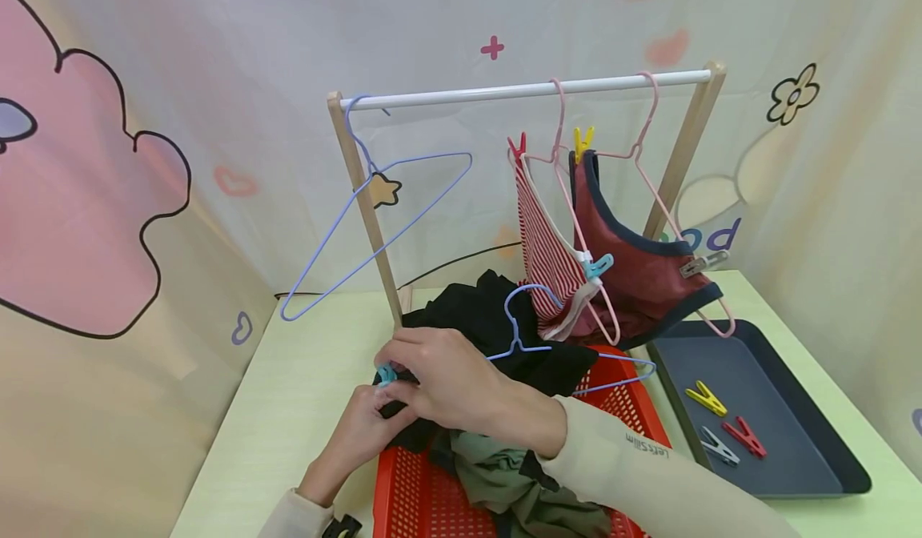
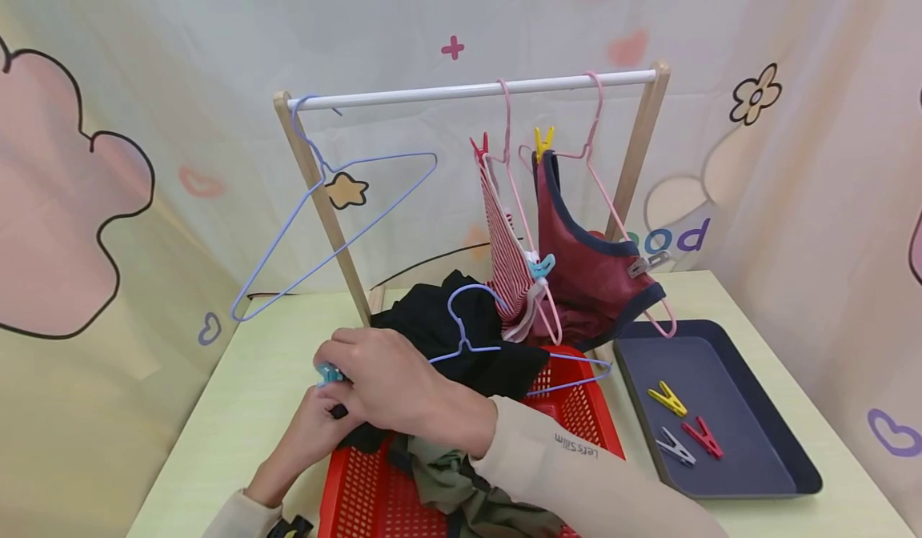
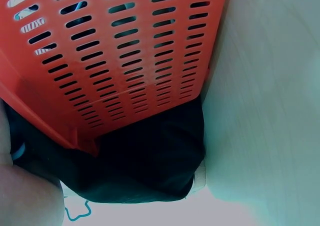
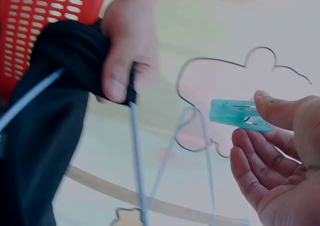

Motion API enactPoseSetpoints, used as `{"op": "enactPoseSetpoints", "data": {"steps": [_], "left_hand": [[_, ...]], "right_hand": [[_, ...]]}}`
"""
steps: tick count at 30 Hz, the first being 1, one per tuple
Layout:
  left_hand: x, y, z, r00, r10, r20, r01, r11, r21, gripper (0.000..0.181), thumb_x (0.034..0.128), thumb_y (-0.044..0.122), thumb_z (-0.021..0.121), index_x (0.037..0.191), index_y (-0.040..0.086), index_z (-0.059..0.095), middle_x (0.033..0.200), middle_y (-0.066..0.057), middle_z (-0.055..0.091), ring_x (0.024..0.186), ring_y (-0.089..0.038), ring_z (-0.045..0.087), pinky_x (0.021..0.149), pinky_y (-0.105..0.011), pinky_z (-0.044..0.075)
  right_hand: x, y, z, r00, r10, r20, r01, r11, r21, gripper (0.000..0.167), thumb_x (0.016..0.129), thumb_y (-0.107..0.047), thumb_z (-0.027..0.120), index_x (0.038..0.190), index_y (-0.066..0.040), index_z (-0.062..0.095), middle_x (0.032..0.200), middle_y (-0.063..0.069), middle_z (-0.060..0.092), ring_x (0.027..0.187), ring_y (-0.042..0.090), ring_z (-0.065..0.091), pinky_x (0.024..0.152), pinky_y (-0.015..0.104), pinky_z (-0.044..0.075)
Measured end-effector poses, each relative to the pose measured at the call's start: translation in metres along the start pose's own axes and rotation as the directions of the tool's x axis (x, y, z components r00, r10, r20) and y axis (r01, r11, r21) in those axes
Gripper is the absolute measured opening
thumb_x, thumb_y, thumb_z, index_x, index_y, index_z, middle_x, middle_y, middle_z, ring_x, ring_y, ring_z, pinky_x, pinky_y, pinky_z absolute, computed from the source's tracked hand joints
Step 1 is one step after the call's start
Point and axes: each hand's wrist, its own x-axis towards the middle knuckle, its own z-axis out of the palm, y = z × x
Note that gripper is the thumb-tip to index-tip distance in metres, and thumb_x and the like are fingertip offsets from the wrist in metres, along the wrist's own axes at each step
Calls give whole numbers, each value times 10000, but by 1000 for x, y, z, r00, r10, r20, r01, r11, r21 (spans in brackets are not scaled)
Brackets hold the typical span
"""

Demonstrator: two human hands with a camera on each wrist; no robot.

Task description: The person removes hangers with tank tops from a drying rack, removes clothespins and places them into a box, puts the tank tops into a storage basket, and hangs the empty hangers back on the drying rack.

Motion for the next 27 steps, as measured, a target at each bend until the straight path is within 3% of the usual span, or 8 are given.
{"op": "enactPoseSetpoints", "data": {"steps": [3,8,9,15,21,24,27], "left_hand": [[0,0,0,1000,-9,6,9,1000,12,106,864,142,751,793,193,691,733,39,678,691,25,506,623,-172,418],[0,-1,0,1000,-28,11,27,999,39,331,892,196,725,621,211,537,548,82,415,546,28,366,532,-149,301],[0,-1,0,1000,-29,11,29,999,44,329,893,202,724,621,215,540,555,97,420,544,27,372,529,-149,301],[0,-1,0,999,-37,21,36,998,59,205,891,213,727,704,216,644,612,127,505,579,15,439,550,-165,363],[-1,-1,-1,999,-42,20,40,997,61,264,885,212,733,659,220,598,583,125,406,563,17,397,541,-153,314],[-1,-1,-1,999,-45,19,44,998,55,273,883,209,734,651,218,591,583,124,396,566,14,398,541,-153,311],[-1,0,0,999,-42,20,41,998,51,276,883,206,733,648,219,590,582,124,400,565,14,400,541,-152,313]], "right_hand": [[-3,-2,-14,999,29,-41,-27,999,41,209,836,-167,785,1006,-101,683,924,-22,661,792,92,643,703,161,509],[-9,-5,-38,985,60,-161,-39,990,132,265,829,-181,796,1041,-81,673,944,-10,665,813,79,689,747,157,539],[-11,-5,-43,981,61,-185,-36,990,135,276,823,-184,801,1044,-78,676,943,-9,669,810,77,695,753,157,541],[-28,-8,-75,960,60,-272,-44,997,63,371,791,-206,826,1107,-74,683,944,-15,687,812,63,686,750,186,553],[-49,-4,-99,936,48,-347,-40,999,31,433,750,-134,849,1139,-68,672,954,-6,702,783,65,692,723,237,573],[-62,0,-110,922,35,-386,-36,999,3,367,835,-261,791,1132,-78,677,958,-4,708,753,62,688,710,189,562],[-76,7,-121,906,25,-422,-43,999,-33,412,900,-414,674,1140,-79,686,934,1,708,728,62,674,699,127,533]]}}
